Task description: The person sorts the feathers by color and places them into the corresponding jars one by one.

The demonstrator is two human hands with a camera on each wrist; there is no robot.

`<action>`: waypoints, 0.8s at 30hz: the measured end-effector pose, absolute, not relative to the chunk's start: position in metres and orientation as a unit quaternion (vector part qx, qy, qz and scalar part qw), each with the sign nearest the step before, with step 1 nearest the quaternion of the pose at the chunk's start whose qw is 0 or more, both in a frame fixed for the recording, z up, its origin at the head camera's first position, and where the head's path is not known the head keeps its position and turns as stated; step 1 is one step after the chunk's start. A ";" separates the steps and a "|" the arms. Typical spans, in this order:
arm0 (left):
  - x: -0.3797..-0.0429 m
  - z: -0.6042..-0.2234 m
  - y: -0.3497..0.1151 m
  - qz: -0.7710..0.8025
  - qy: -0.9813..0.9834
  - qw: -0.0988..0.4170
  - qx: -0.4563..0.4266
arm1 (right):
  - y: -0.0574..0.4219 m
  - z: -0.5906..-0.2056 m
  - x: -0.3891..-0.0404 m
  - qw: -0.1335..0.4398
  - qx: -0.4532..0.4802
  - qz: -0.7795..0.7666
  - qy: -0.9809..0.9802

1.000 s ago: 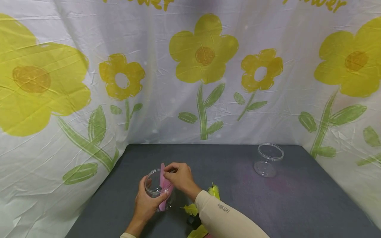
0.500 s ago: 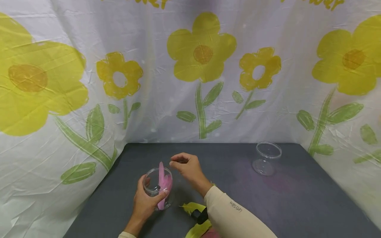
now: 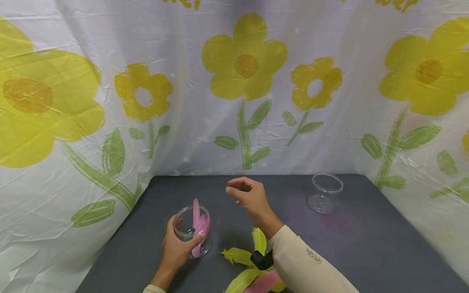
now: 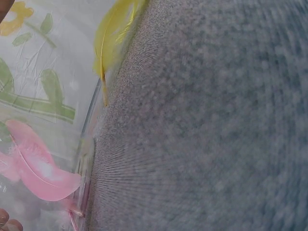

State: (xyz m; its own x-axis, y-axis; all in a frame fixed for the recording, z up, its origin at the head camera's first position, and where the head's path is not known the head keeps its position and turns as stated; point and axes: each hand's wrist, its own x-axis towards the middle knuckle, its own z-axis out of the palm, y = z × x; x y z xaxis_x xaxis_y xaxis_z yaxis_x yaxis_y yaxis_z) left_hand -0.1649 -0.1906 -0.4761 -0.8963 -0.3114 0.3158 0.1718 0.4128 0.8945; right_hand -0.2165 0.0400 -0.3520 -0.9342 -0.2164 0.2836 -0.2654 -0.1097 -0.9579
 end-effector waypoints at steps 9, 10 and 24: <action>-0.164 -0.476 -0.190 -0.537 -0.811 0.228 0.042 | 0.069 -0.350 -0.208 0.036 0.185 0.736 -0.650; -0.164 -0.476 -0.190 -0.538 -0.811 0.227 0.043 | 0.072 -0.349 -0.207 0.039 0.187 0.740 -0.644; -0.164 -0.474 -0.190 -0.547 -0.808 0.212 0.042 | 0.129 -0.347 -0.186 0.082 0.156 0.779 -0.601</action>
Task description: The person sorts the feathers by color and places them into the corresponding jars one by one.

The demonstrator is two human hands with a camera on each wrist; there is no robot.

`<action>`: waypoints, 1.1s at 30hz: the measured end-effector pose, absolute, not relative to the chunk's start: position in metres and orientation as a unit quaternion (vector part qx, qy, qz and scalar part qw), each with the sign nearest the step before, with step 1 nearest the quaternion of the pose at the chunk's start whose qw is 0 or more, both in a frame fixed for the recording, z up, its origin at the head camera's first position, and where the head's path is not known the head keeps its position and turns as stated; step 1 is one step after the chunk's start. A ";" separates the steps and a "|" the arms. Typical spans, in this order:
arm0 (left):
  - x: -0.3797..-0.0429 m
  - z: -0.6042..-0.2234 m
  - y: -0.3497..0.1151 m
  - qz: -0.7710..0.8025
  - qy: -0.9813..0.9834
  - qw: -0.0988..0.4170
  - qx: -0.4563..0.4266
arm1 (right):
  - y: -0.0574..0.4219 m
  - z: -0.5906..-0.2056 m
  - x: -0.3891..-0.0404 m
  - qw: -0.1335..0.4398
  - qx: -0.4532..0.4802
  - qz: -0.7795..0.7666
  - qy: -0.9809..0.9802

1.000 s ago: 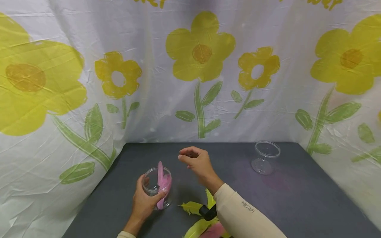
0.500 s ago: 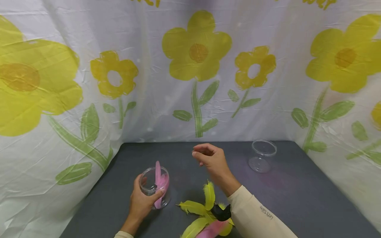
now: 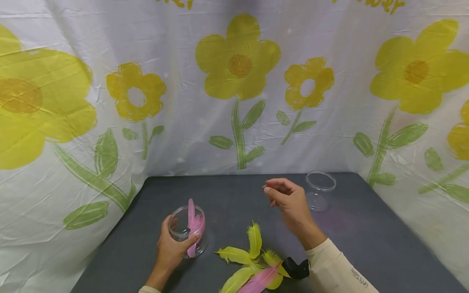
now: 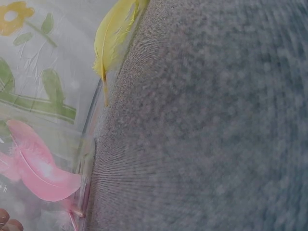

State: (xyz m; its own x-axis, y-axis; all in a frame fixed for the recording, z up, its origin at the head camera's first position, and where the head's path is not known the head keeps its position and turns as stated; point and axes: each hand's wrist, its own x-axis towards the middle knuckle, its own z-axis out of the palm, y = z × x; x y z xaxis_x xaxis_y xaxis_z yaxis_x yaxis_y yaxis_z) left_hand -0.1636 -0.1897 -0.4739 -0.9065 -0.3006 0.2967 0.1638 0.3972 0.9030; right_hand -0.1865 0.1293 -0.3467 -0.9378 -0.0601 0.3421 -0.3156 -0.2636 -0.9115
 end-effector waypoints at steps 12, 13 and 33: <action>-0.164 -0.473 -0.190 -0.543 -0.811 0.212 0.045 | 0.175 -0.361 -0.159 0.072 0.091 0.788 -0.605; -0.164 -0.473 -0.190 -0.544 -0.811 0.212 0.046 | 0.177 -0.363 -0.157 0.067 0.079 0.789 -0.606; -0.163 -0.474 -0.190 -0.538 -0.815 0.209 0.047 | 0.187 -0.413 -0.129 -0.026 -0.053 0.784 -0.618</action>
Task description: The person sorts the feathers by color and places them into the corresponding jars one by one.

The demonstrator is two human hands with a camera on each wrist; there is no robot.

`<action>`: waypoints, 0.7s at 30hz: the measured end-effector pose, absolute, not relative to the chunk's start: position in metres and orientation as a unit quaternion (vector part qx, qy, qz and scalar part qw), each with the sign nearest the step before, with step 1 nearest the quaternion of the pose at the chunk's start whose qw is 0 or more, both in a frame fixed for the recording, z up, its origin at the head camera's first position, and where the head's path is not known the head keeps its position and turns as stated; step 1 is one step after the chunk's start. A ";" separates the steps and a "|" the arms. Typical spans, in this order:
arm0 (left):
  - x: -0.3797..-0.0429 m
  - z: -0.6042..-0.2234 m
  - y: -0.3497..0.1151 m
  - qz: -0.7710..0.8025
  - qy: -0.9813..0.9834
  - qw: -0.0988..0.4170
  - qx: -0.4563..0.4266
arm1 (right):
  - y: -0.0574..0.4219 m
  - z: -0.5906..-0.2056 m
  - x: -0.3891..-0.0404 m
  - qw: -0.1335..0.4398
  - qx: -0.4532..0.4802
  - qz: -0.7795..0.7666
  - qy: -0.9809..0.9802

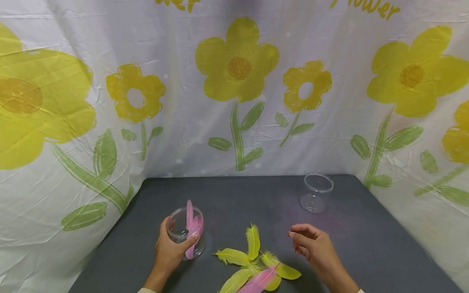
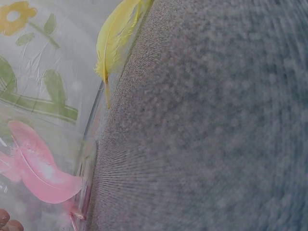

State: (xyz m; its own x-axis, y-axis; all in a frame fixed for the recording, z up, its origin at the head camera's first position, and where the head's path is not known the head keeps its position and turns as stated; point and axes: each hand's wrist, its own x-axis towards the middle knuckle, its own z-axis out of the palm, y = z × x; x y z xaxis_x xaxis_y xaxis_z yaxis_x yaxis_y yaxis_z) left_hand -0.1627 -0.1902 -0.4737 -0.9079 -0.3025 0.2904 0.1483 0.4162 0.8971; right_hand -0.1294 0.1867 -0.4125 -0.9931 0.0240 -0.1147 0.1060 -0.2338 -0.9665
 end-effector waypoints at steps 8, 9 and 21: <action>-0.161 -0.473 -0.190 -0.533 -0.819 0.207 0.051 | 0.184 -0.431 -0.127 0.054 0.060 -0.773 0.629; -0.161 -0.472 -0.190 -0.533 -0.819 0.207 0.050 | 0.183 -0.432 -0.126 0.056 0.061 -0.772 0.630; -0.162 -0.474 -0.191 -0.536 -0.816 0.213 0.045 | 0.183 -0.452 -0.126 0.107 0.069 -0.751 0.648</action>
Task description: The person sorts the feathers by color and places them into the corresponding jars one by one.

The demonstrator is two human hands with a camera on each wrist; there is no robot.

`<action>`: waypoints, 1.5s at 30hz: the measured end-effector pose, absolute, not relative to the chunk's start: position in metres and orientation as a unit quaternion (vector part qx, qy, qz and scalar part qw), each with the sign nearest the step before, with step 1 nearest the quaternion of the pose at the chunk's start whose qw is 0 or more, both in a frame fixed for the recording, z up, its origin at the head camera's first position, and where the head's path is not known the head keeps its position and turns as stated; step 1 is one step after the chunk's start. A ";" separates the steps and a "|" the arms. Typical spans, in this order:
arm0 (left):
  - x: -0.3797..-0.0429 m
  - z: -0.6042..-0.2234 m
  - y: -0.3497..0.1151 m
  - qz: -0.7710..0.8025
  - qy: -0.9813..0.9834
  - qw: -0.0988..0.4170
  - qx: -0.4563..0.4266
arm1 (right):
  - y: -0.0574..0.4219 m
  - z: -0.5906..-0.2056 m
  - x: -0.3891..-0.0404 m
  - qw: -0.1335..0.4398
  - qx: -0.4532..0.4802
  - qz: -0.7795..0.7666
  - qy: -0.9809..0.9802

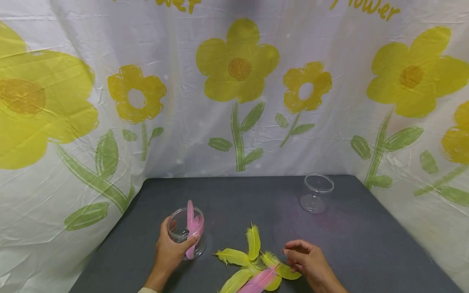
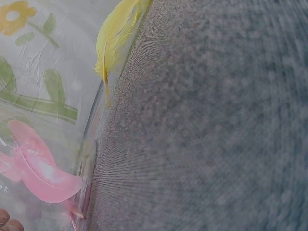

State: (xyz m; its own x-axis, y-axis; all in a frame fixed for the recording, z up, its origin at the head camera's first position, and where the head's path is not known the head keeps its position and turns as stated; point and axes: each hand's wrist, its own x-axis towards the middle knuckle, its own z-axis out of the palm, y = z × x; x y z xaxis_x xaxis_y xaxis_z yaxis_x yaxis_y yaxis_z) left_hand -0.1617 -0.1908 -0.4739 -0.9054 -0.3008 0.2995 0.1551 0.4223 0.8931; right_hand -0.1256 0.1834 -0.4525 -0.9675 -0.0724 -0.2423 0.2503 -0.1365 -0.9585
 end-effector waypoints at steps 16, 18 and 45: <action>-0.162 -0.474 -0.191 -0.547 -0.809 0.210 0.043 | 0.187 -0.471 -0.127 0.161 0.020 -0.722 0.673; -0.162 -0.474 -0.191 -0.546 -0.809 0.211 0.042 | 0.187 -0.472 -0.127 0.163 0.013 -0.714 0.680; -0.163 -0.475 -0.190 -0.543 -0.810 0.215 0.042 | 0.173 -0.478 -0.129 0.125 0.041 -0.664 0.736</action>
State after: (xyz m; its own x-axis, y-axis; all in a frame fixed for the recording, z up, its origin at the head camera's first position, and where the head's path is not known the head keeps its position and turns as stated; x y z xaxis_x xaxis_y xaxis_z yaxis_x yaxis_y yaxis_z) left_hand -0.1631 -0.1898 -0.4745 -0.9037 -0.3020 0.3034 0.1661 0.4059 0.8987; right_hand -0.1287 0.1728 -0.4781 -0.9652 -0.1054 -0.2393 0.2272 0.1150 -0.9670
